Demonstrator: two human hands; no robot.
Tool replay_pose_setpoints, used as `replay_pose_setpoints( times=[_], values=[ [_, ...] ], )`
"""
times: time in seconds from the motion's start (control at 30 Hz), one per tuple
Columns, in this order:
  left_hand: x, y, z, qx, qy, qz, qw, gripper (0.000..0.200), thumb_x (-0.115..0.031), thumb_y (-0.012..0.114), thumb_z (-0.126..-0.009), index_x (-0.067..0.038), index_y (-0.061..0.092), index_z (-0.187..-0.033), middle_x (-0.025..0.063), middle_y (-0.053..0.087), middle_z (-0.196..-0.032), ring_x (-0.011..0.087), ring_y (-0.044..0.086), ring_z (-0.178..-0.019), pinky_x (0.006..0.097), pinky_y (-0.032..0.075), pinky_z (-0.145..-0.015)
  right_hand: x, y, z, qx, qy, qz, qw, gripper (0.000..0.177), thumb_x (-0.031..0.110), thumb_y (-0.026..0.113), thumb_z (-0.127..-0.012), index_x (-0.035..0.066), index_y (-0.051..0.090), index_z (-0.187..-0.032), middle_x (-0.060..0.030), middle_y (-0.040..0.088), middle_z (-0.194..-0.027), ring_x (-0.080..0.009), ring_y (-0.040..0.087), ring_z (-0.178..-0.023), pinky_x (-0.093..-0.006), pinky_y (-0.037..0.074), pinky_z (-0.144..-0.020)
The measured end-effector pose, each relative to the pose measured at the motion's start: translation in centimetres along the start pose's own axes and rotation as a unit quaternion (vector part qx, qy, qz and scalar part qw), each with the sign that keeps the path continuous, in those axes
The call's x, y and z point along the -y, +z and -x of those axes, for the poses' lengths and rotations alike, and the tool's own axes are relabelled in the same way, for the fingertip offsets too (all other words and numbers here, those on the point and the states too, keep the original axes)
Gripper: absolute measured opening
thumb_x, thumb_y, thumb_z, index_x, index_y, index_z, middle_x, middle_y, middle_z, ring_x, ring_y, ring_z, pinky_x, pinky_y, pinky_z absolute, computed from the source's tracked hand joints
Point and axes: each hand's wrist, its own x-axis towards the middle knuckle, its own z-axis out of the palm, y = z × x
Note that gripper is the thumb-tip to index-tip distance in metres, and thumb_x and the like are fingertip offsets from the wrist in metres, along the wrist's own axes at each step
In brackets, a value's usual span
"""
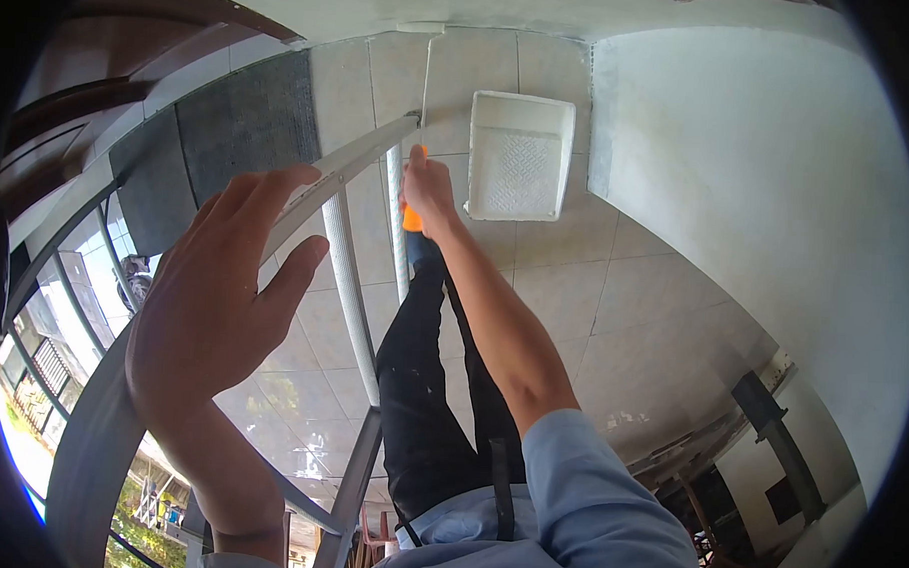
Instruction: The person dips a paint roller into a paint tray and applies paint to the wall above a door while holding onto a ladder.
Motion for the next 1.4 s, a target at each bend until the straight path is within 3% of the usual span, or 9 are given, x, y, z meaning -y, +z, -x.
replay_pose_setpoints(
  times=[0.17, 0.33, 0.47, 0.63, 0.8, 0.9, 1.03, 1.13, 1.4],
  values=[
    [0.0, 0.0, 0.0, -0.001, 0.013, -0.007, 1.0, 0.037, -0.023, 0.061, -0.094, -0.014, 0.053, -0.129, 0.0112, 0.062, -0.12, 0.0314, 0.063, -0.111, 0.0474, 0.054, -0.091, 0.1, -0.1, 3.4, 0.015, 0.015, -0.019, 1.0, 0.042, 0.048, 0.048, -0.099, 0.008, 0.049, -0.086, 0.0023, 0.044, -0.061, -0.0092, 0.043, -0.045, -0.0279, 0.042, -0.044],
    [-0.1, -0.1, 0.0, 0.007, 0.004, 0.002, 1.0, 0.036, -0.023, 0.06, -0.094, -0.015, 0.053, -0.129, 0.0106, 0.062, -0.119, 0.031, 0.063, -0.11, 0.0463, 0.053, -0.09, 0.0, -0.4, 3.6, 0.021, -0.021, 0.1, 0.995, 0.034, 0.033, 0.057, -0.094, 0.004, 0.053, -0.077, -0.0035, 0.052, -0.06, -0.0144, 0.054, -0.048, -0.0322, 0.045, -0.046],
    [-0.2, -0.2, -0.1, 0.012, -0.009, 0.007, 1.0, 0.037, -0.023, 0.061, -0.093, -0.016, 0.053, -0.129, 0.0103, 0.062, -0.118, 0.0308, 0.063, -0.11, 0.0457, 0.053, -0.089, 1.1, 0.4, -0.6, 0.007, -0.003, 0.1, 0.995, 0.031, 0.03, 0.063, -0.092, 0.005, 0.054, -0.076, -0.0034, 0.053, -0.059, -0.0133, 0.052, -0.047, -0.0294, 0.044, -0.047],
    [-0.2, 0.1, -0.1, -0.002, 0.002, -0.005, 1.0, 0.037, -0.023, 0.061, -0.093, -0.016, 0.053, -0.129, 0.0104, 0.062, -0.118, 0.0308, 0.064, -0.109, 0.0449, 0.054, -0.089, 0.0, 0.0, 3.9, 0.035, -0.005, 0.068, 0.997, 0.027, 0.025, 0.065, -0.092, 0.005, 0.054, -0.077, -0.0041, 0.053, -0.063, -0.0126, 0.052, -0.048, -0.0294, 0.043, -0.047],
    [-0.3, -0.1, -0.1, 0.003, 0.001, 0.004, 1.0, 0.038, -0.024, 0.061, -0.093, -0.016, 0.053, -0.129, 0.0104, 0.061, -0.12, 0.031, 0.064, -0.109, 0.0451, 0.054, -0.088, 1.7, 0.8, 0.9, 0.024, -0.001, 0.105, 0.994, 0.016, 0.014, 0.062, -0.086, 0.003, 0.055, -0.078, -0.0052, 0.054, -0.061, -0.0152, 0.052, -0.049, -0.0312, 0.044, -0.048],
    [-0.1, 0.0, 0.0, -0.003, 0.005, -0.007, 1.0, 0.038, -0.024, 0.061, -0.093, -0.015, 0.053, -0.129, 0.0104, 0.061, -0.12, 0.0315, 0.064, -0.11, 0.0453, 0.054, -0.088, 2.5, 1.7, 0.1, 0.019, 0.012, 0.045, 0.999, 0.011, 0.01, 0.06, -0.083, 0.002, 0.055, -0.078, -0.0056, 0.054, -0.061, -0.0159, 0.052, -0.049, -0.0305, 0.044, -0.047],
    [-0.1, 0.0, 0.0, -0.002, 0.009, -0.005, 1.0, 0.037, -0.024, 0.06, -0.094, -0.015, 0.053, -0.129, 0.0103, 0.061, -0.121, 0.0316, 0.064, -0.11, 0.0459, 0.054, -0.09, 0.2, 0.1, 4.6, 0.045, 0.01, -0.003, 0.999, 0.012, 0.011, 0.061, -0.085, 0.005, 0.053, -0.079, -0.0026, 0.049, -0.059, -0.0125, 0.049, -0.048, -0.0288, 0.043, -0.047],
    [-0.1, -0.1, 0.0, -0.004, 0.009, -0.013, 1.0, 0.037, -0.024, 0.06, -0.094, -0.015, 0.053, -0.129, 0.0104, 0.061, -0.121, 0.0313, 0.064, -0.11, 0.046, 0.054, -0.09, -0.4, -1.0, 5.9, 0.034, 0.011, -0.008, 0.999, 0.01, 0.01, 0.057, -0.085, 0.002, 0.054, -0.082, -0.0054, 0.052, -0.061, -0.0151, 0.052, -0.049, -0.0328, 0.044, -0.047],
    [-0.2, 0.0, 0.0, 0.004, 0.007, 0.0, 1.0, 0.038, -0.027, 0.06, -0.094, -0.015, 0.053, -0.129, 0.0107, 0.061, -0.121, 0.031, 0.064, -0.11, 0.046, 0.054, -0.089, -1.1, -1.9, 0.3, 0.076, 0.008, -0.024, 0.997, 0.011, 0.01, 0.058, -0.085, 0.004, 0.053, -0.077, -0.0032, 0.052, -0.059, -0.0145, 0.051, -0.047, -0.0308, 0.043, -0.047]
  ],
)
